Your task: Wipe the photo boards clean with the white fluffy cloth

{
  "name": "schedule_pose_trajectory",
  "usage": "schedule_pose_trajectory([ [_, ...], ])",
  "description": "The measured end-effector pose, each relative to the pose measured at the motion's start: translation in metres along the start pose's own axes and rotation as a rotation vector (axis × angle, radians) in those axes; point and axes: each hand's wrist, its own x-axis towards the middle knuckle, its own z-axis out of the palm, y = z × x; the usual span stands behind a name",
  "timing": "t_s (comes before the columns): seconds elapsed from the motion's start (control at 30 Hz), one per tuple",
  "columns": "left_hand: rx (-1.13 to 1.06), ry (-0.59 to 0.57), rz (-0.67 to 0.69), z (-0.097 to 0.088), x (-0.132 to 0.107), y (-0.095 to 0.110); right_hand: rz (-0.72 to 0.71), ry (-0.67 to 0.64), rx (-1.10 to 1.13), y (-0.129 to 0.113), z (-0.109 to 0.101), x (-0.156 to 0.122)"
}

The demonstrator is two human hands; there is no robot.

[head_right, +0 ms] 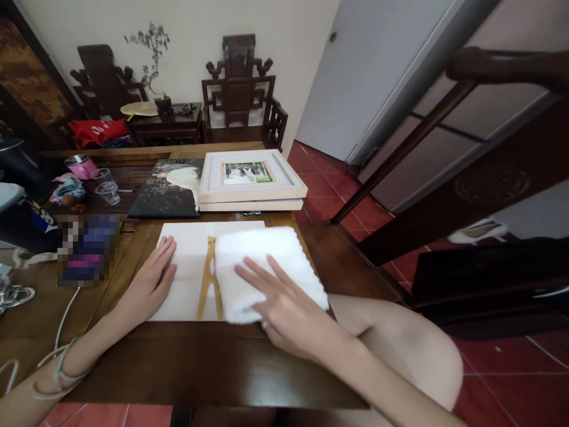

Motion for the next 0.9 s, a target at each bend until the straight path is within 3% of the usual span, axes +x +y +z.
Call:
schedule_pose_trajectory([
  [0.13,0.002,0.007,0.012,0.000,0.000,-0.002,0.035,-0.015,-0.100,0.035,-0.001,0.033],
  [0.23,0.002,0.012,0.014,0.000,0.000,-0.001,0.024,0.002,-0.154,0.040,0.003,0.038],
  [0.47,0.025,-0.016,-0.012,-0.001,0.002,0.001,-0.025,0.101,-0.134,-0.027,0.009,-0.016],
  [0.57,0.033,-0.018,-0.013,-0.001,0.003,0.002,-0.005,0.097,-0.067,-0.039,0.009,-0.029],
  [0.67,0.044,-0.022,-0.015,-0.002,0.003,0.002,-0.010,0.091,-0.025,-0.024,0.008,-0.020],
  [0.9,0.042,-0.019,-0.004,-0.003,0.003,0.002,0.054,-0.008,-0.142,0.042,0.000,0.038],
])
